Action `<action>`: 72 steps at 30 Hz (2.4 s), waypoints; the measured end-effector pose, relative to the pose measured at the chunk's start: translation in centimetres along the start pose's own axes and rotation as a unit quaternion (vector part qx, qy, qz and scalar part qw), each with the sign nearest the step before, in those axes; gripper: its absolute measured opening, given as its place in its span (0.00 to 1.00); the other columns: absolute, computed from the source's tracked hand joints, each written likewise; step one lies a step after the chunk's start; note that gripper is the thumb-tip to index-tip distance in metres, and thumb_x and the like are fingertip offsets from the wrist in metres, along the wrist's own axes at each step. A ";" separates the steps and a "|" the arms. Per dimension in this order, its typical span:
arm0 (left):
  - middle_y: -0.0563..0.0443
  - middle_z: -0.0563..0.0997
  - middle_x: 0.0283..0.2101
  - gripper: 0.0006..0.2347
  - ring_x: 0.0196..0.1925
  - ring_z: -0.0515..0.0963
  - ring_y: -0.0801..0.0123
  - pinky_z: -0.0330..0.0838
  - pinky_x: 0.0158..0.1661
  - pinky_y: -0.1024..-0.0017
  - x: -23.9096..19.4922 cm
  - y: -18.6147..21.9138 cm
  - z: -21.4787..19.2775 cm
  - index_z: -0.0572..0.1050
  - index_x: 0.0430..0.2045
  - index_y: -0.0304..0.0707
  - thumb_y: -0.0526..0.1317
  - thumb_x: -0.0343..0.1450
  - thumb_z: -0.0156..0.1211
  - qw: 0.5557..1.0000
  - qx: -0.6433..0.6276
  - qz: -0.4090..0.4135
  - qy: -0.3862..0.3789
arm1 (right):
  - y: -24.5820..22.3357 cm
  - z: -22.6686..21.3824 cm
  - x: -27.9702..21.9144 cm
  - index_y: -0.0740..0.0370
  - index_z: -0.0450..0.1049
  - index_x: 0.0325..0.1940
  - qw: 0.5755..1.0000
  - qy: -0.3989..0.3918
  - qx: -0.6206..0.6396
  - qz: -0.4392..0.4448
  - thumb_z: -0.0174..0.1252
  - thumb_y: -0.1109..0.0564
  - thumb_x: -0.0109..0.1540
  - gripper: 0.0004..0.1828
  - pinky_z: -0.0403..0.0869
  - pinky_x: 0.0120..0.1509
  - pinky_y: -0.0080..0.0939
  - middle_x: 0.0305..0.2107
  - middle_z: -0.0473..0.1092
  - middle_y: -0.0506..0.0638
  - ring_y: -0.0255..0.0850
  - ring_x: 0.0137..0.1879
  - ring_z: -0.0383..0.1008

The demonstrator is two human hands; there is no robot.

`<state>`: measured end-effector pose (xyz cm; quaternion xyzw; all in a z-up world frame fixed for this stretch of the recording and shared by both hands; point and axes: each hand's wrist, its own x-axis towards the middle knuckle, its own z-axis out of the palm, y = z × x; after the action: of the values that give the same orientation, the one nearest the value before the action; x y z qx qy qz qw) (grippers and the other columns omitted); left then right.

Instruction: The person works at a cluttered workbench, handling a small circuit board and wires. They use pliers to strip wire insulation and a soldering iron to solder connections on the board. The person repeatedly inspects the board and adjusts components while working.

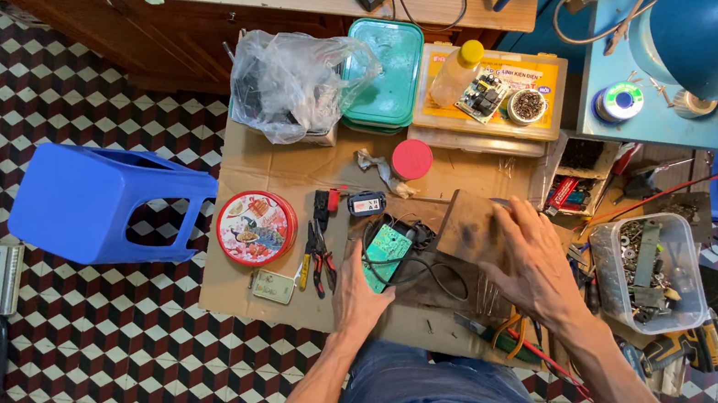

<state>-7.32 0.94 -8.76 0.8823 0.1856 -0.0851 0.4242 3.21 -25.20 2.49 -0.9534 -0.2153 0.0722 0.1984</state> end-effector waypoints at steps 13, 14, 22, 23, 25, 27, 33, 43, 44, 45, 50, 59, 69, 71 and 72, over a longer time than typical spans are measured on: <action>0.46 0.78 0.52 0.40 0.55 0.79 0.62 0.72 0.56 0.65 -4.3 12.9 -14.3 0.64 0.59 0.34 0.45 0.53 0.81 0.987 -0.139 0.047 -0.063 | -6.7 -2.6 -4.5 0.65 0.72 0.67 0.804 -0.011 0.533 0.265 0.56 0.38 0.62 0.36 0.64 0.72 0.44 0.60 0.74 0.57 0.46 0.68 0.70; 0.46 0.78 0.52 0.40 0.55 0.79 0.62 0.72 0.56 0.65 -3.8 14.1 -14.2 0.65 0.60 0.34 0.45 0.53 0.81 0.982 -0.159 0.076 -0.073 | -6.8 -3.4 -4.4 0.67 0.71 0.68 0.779 -0.023 0.578 0.241 0.55 0.34 0.62 0.40 0.61 0.74 0.45 0.63 0.73 0.57 0.46 0.71 0.68; 0.47 0.78 0.52 0.40 0.56 0.78 0.67 0.72 0.58 0.68 0.8 20.2 -9.3 0.65 0.59 0.34 0.45 0.54 0.82 0.936 -0.257 0.117 -0.209 | -3.0 -8.3 -2.6 0.63 0.48 0.80 0.607 -0.011 0.784 0.129 0.59 0.31 0.59 0.55 0.58 0.77 0.51 0.72 0.58 0.58 0.48 0.75 0.60; 0.47 0.77 0.53 0.39 0.56 0.78 0.67 0.73 0.59 0.69 1.0 20.5 -8.5 0.65 0.59 0.34 0.45 0.55 0.81 0.921 -0.284 0.110 -0.241 | -2.2 -8.3 -2.9 0.64 0.49 0.80 0.629 -0.018 0.769 0.111 0.61 0.33 0.60 0.55 0.58 0.77 0.52 0.71 0.59 0.59 0.49 0.74 0.61; 0.47 0.78 0.51 0.40 0.54 0.79 0.68 0.75 0.56 0.70 1.2 21.3 -6.8 0.64 0.60 0.35 0.46 0.54 0.81 0.910 -0.293 0.077 -0.284 | -0.5 -7.9 -3.1 0.61 0.53 0.76 0.630 -0.020 0.751 0.197 0.63 0.38 0.57 0.49 0.63 0.73 0.47 0.66 0.63 0.54 0.45 0.69 0.65; 0.47 0.78 0.52 0.41 0.53 0.80 0.69 0.76 0.55 0.71 1.4 21.8 -5.1 0.63 0.62 0.35 0.46 0.55 0.80 0.900 -0.301 0.064 -0.308 | 1.3 -7.2 -3.3 0.62 0.60 0.73 0.641 -0.015 0.725 0.251 0.65 0.44 0.58 0.44 0.64 0.62 0.43 0.59 0.67 0.51 0.41 0.60 0.67; 0.48 0.79 0.54 0.38 0.55 0.79 0.72 0.75 0.56 0.71 1.3 21.8 -2.3 0.64 0.64 0.34 0.48 0.61 0.75 0.846 -0.408 0.005 -0.342 | 4.0 -5.5 -4.1 0.64 0.70 0.63 0.619 0.016 0.726 0.300 0.66 0.50 0.58 0.31 0.70 0.40 0.33 0.42 0.75 0.48 0.33 0.40 0.72; 0.54 0.79 0.46 0.30 0.46 0.78 0.76 0.72 0.50 0.75 2.3 20.4 -0.8 0.72 0.62 0.37 0.52 0.65 0.69 0.836 -0.475 -0.055 -0.268 | 5.9 -2.7 -4.2 0.64 0.73 0.56 0.458 0.138 0.817 0.322 0.57 0.46 0.66 0.21 0.80 0.51 0.49 0.45 0.76 0.56 0.45 0.48 0.79; 0.54 0.80 0.46 0.30 0.46 0.79 0.76 0.72 0.49 0.75 2.4 20.2 -0.7 0.71 0.62 0.38 0.51 0.65 0.68 0.822 -0.495 -0.060 -0.276 | 6.2 -2.6 -4.3 0.63 0.75 0.56 0.447 0.137 0.809 0.356 0.55 0.43 0.67 0.23 0.80 0.48 0.49 0.45 0.77 0.57 0.45 0.45 0.79; 0.55 0.80 0.45 0.28 0.45 0.80 0.76 0.74 0.48 0.76 2.5 20.0 -0.6 0.72 0.59 0.37 0.51 0.66 0.67 0.806 -0.508 -0.074 -0.294 | 6.5 -2.5 -4.2 0.64 0.76 0.56 0.429 0.123 0.829 0.337 0.53 0.42 0.65 0.26 0.80 0.49 0.48 0.46 0.77 0.60 0.46 0.46 0.80; 0.60 0.77 0.35 0.18 0.27 0.63 0.84 0.53 0.26 0.81 2.5 19.4 0.2 0.77 0.49 0.35 0.49 0.73 0.69 0.780 -0.525 -0.141 -0.309 | 5.6 -1.9 -3.4 0.70 0.69 0.64 0.248 0.053 0.949 0.190 0.51 0.41 0.77 0.27 0.79 0.58 0.54 0.52 0.75 0.63 0.53 0.53 0.79; 0.47 0.83 0.47 0.18 0.48 0.83 0.72 0.81 0.49 0.65 2.2 17.4 -3.9 0.75 0.48 0.35 0.45 0.67 0.61 0.768 -0.575 -0.161 -0.231 | 6.3 -4.1 -7.0 0.70 0.64 0.68 0.411 0.176 0.828 0.339 0.49 0.47 0.65 0.32 0.76 0.57 0.55 0.55 0.71 0.69 0.59 0.55 0.79; 0.37 0.79 0.56 0.24 0.52 0.81 0.59 0.75 0.55 0.60 2.8 15.0 -9.8 0.70 0.58 0.25 0.47 0.73 0.57 0.770 -0.602 -0.098 -0.185 | 10.7 0.5 -11.5 0.66 0.68 0.64 0.600 0.246 0.649 0.397 0.53 0.58 0.66 0.22 0.72 0.60 0.38 0.51 0.73 0.49 0.36 0.54 0.73; 0.38 0.79 0.57 0.25 0.52 0.81 0.59 0.75 0.55 0.60 2.5 14.7 -10.5 0.69 0.59 0.25 0.48 0.73 0.56 0.778 -0.599 -0.098 -0.162 | 10.8 1.4 -11.9 0.65 0.69 0.64 0.592 0.254 0.645 0.411 0.52 0.59 0.65 0.22 0.72 0.60 0.40 0.51 0.73 0.49 0.37 0.53 0.73; 0.38 0.79 0.57 0.25 0.52 0.81 0.59 0.75 0.56 0.60 2.4 14.6 -10.7 0.69 0.59 0.24 0.47 0.73 0.56 0.781 -0.596 -0.098 -0.156 | 10.8 1.8 -12.1 0.66 0.69 0.64 0.588 0.250 0.651 0.410 0.52 0.59 0.66 0.22 0.72 0.60 0.40 0.51 0.73 0.49 0.37 0.54 0.73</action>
<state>0.59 1.53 7.67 0.4047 0.2156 -0.1353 0.8783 -3.90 -38.84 -2.89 -0.5379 0.3611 0.0256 0.7613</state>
